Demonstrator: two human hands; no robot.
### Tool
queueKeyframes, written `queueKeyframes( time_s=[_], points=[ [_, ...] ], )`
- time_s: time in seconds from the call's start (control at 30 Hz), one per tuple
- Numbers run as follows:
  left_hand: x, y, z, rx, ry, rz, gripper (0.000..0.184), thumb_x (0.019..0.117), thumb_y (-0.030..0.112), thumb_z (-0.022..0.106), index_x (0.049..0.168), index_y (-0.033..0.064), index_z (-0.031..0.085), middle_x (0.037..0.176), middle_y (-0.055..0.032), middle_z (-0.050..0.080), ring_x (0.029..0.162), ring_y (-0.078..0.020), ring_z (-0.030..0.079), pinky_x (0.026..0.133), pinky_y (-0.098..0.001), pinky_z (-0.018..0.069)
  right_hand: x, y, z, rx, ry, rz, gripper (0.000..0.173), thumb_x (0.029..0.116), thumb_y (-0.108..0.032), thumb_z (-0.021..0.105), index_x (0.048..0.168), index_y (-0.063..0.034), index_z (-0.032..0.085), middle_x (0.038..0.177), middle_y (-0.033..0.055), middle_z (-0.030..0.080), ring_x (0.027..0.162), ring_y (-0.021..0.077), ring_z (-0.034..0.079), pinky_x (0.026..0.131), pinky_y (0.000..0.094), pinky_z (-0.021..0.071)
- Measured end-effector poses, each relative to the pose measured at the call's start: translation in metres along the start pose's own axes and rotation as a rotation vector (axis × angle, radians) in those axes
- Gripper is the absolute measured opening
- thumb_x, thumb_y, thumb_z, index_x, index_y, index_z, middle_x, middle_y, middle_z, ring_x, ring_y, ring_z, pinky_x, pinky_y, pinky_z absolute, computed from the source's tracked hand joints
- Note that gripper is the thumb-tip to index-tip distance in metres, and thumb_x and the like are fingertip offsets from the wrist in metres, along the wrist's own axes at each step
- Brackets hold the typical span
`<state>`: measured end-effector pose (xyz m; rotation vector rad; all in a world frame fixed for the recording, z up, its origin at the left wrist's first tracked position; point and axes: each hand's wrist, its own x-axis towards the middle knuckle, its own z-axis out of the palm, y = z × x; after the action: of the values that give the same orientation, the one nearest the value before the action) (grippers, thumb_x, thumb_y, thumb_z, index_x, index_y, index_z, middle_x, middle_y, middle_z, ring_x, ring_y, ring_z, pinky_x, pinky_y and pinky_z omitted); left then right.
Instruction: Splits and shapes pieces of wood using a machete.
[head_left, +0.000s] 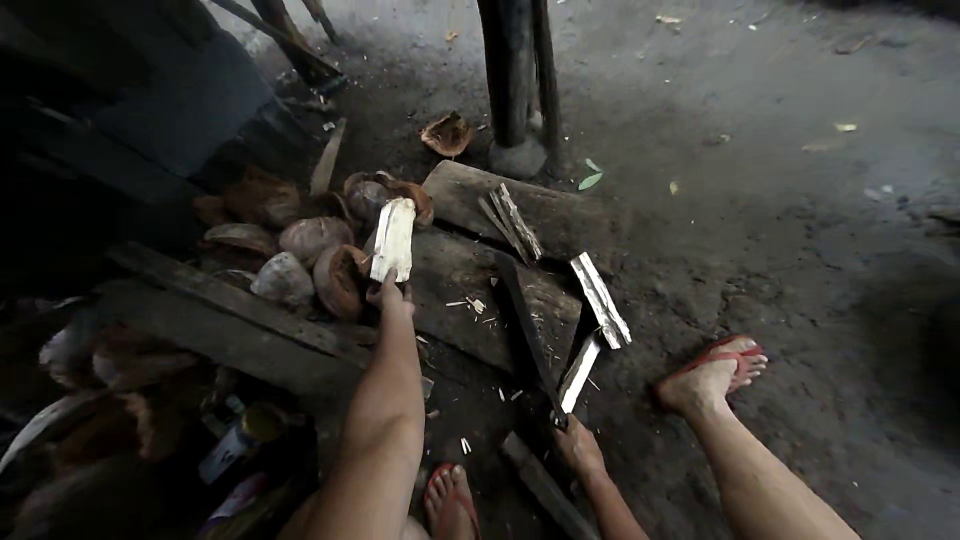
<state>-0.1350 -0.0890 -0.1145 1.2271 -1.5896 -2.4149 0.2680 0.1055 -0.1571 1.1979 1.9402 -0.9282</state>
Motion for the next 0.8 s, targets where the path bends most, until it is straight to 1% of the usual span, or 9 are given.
queueKeyframes(
  time_s=[0.2,0.33,0.43,0.47,0.53,0.6,0.63,0.7,0.8],
  points=[
    [-0.051,0.041,-0.027,0.168,-0.046,0.181,0.083,0.0881,0.015,0.082,0.156,0.0123,0.034,0.138,-0.0247,0.054,0.105,-0.0344,0.062,0.082,-0.0486,0.0565,-0.045,0.015,0.012,0.171,0.132,-0.112,0.035,0.1018,-0.041,0.057,0.119,-0.0142,0.072,0.101,0.0143,0.074,0.097,0.0342,0.071,0.085,0.0607,0.0549],
    [-0.101,0.056,-0.057,0.271,-0.178,0.216,0.079,0.0891,0.017,0.081,0.155,0.014,0.038,0.142,-0.0231,0.054,0.114,-0.0371,0.062,0.088,-0.0526,0.0567,-0.092,0.02,0.022,0.384,0.272,-0.228,0.033,0.101,-0.037,0.061,0.116,-0.0095,0.073,0.092,0.0163,0.072,0.086,0.0342,0.07,0.079,0.061,0.0542],
    [-0.147,0.063,-0.072,0.384,-0.33,0.283,0.078,0.0872,0.02,0.083,0.153,0.0166,0.042,0.14,-0.0192,0.057,0.114,-0.0348,0.064,0.087,-0.0532,0.0577,-0.128,0.023,0.011,0.464,0.323,-0.328,0.035,0.1016,-0.038,0.059,0.116,-0.0087,0.072,0.09,0.0152,0.072,0.082,0.0319,0.069,0.077,0.0587,0.055],
    [-0.161,0.065,-0.076,0.461,-0.379,0.34,0.077,0.0869,0.02,0.083,0.153,0.0161,0.043,0.141,-0.0183,0.057,0.116,-0.0333,0.063,0.089,-0.0532,0.0566,-0.141,0.026,0.005,0.488,0.323,-0.356,0.035,0.1018,-0.038,0.058,0.119,-0.0097,0.071,0.092,0.0144,0.072,0.083,0.0308,0.07,0.079,0.0583,0.056],
    [-0.195,0.068,-0.079,0.662,-0.47,0.507,0.072,0.0875,0.02,0.082,0.151,0.0123,0.048,0.144,-0.0171,0.058,0.125,-0.031,0.061,0.1,-0.0526,0.0539,-0.164,0.038,-0.002,0.522,0.347,-0.386,0.035,0.1015,-0.038,0.058,0.119,-0.0106,0.071,0.091,0.0128,0.072,0.082,0.0282,0.07,0.078,0.0563,0.0562],
    [-0.23,0.064,-0.078,0.923,-0.562,0.722,0.067,0.0907,0.019,0.079,0.15,0.008,0.05,0.148,-0.021,0.053,0.133,-0.0347,0.056,0.11,-0.0535,0.0481,-0.184,0.049,-0.007,0.543,0.366,-0.411,0.031,0.1016,-0.035,0.058,0.116,-0.01,0.071,0.087,0.0115,0.07,0.076,0.0259,0.068,0.072,0.0537,0.0555],
    [-0.244,0.056,-0.08,1.079,-0.61,0.815,0.064,0.0925,0.02,0.077,0.15,0.008,0.051,0.149,-0.0229,0.051,0.133,-0.0376,0.055,0.109,-0.0551,0.0476,-0.193,0.055,-0.006,0.554,0.369,-0.426,0.029,0.1014,-0.033,0.057,0.114,-0.0097,0.07,0.084,0.0108,0.069,0.072,0.0249,0.066,0.069,0.0521,0.0551],
    [-0.26,0.026,-0.091,1.304,-0.718,1.014,0.059,0.0918,0.018,0.075,0.147,0.012,0.055,0.147,-0.0208,0.052,0.13,-0.0382,0.057,0.106,-0.0548,0.0506,-0.209,0.065,-0.001,0.567,0.369,-0.455,0.028,0.1005,-0.033,0.056,0.111,-0.0104,0.069,0.08,0.0084,0.067,0.068,0.0221,0.065,0.065,0.0484,0.0554],
    [-0.285,-0.013,-0.104,1.288,-0.823,1.19,0.055,0.0894,0.02,0.08,0.138,0.0069,0.059,0.144,-0.0192,0.056,0.132,-0.0377,0.055,0.111,-0.0529,0.046,-0.219,0.078,0.006,0.583,0.376,-0.484,0.031,0.1012,-0.036,0.055,0.11,-0.0102,0.069,0.081,0.0081,0.067,0.071,0.0216,0.065,0.068,0.0476,0.0552]
  ],
)
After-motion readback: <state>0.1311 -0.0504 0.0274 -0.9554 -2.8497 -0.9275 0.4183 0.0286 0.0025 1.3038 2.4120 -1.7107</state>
